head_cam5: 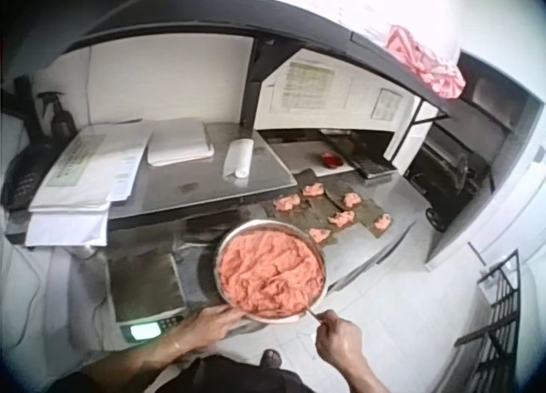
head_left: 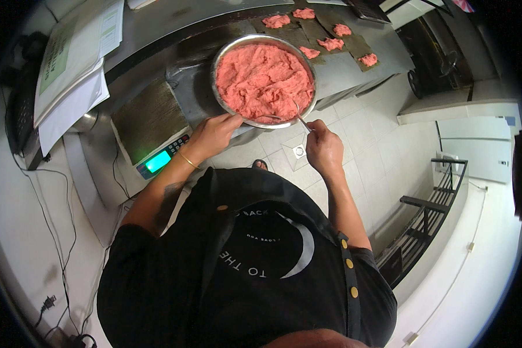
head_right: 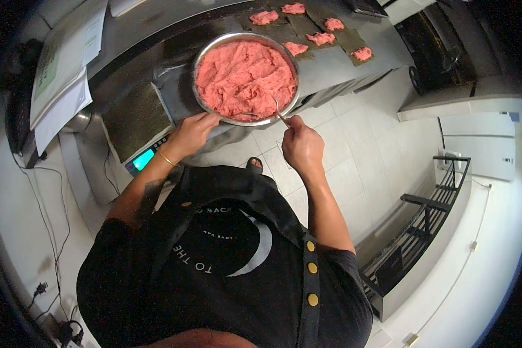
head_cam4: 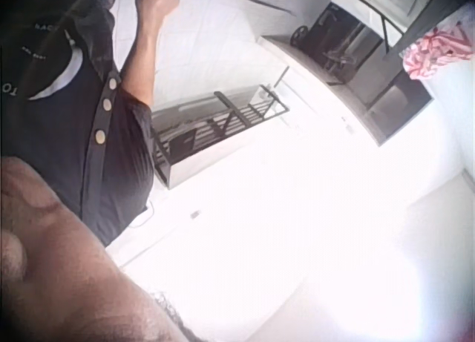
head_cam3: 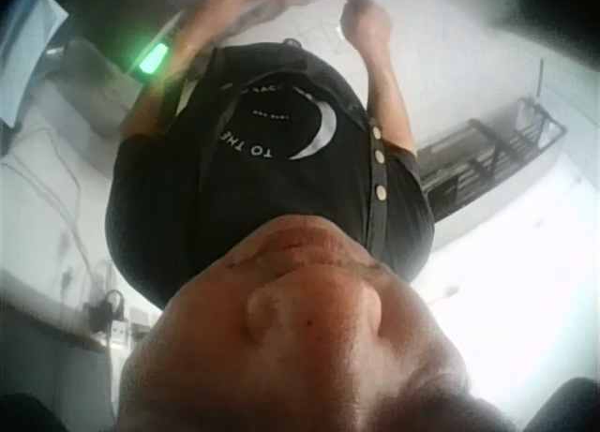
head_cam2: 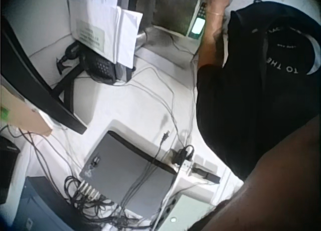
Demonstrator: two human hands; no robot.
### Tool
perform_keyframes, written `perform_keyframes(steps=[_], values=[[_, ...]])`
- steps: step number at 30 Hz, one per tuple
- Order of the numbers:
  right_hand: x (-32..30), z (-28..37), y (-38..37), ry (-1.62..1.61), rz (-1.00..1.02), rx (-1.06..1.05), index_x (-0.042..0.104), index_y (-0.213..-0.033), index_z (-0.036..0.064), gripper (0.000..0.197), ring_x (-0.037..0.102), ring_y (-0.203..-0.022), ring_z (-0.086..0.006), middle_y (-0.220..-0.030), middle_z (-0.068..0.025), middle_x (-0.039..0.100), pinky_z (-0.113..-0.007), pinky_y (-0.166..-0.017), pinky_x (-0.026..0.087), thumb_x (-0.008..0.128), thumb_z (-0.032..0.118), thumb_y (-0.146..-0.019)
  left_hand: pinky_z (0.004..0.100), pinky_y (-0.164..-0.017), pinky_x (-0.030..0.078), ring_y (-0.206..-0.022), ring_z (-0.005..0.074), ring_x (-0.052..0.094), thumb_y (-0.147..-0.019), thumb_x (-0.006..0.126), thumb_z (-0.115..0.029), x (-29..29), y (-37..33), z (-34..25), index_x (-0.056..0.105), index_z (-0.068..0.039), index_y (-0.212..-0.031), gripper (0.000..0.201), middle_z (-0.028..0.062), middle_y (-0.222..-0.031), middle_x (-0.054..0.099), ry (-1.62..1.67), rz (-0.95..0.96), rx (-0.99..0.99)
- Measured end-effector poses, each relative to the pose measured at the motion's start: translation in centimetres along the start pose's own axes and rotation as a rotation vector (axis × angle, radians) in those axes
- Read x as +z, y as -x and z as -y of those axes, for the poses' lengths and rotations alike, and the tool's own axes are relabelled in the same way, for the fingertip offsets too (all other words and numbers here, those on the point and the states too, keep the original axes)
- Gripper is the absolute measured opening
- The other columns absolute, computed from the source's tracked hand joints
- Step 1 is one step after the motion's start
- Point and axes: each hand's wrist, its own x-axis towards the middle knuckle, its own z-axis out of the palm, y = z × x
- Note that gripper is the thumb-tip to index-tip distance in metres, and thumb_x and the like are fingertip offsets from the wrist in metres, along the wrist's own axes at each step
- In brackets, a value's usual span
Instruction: The person scoops pink meat paste from a metal bowl using spoons, portions it onto green leaves placed on a digital scale, and moves the finished items to a stack on a stainless steel counter.
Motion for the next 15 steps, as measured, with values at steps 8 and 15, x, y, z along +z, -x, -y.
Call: perform_keyframes(steps=[8, 15], values=[[-1.0, 0.2, -1.2, -0.078, 0.086, -0.158, 0.073, -0.107, 0.0071, 0.022, 0.072, -0.086, -0.0441, -0.090, -0.0239, 0.074, -0.052, -0.079, 0.056, 0.058, 0.011, -0.091, 0.0452, -0.075, 0.057, -0.091, 0.0407, 0.072, -0.097, 0.061, 0.000, 0.0, 0.2, 0.4, 0.064, 0.001, -0.110, 0.014, 0.0212, -0.097, 0.071, -0.025, 0.005, -0.066], [-1.2, -1.8, -4.9, -0.328, 0.346, -0.181, 0.071, -0.107, 0.0020, 0.020, 0.073, -0.088, -0.0361, -0.096, -0.0227, 0.074, -0.044, -0.081, 0.055, 0.061, 0.006, -0.091, 0.0441, -0.077, 0.056, -0.091, 0.0399, 0.072, -0.099, 0.063, -0.005, -0.1, 0.0, -0.3, 0.063, 0.000, -0.108, 0.010, 0.0199, -0.096, 0.071, 0.013, -0.021, -0.116]])
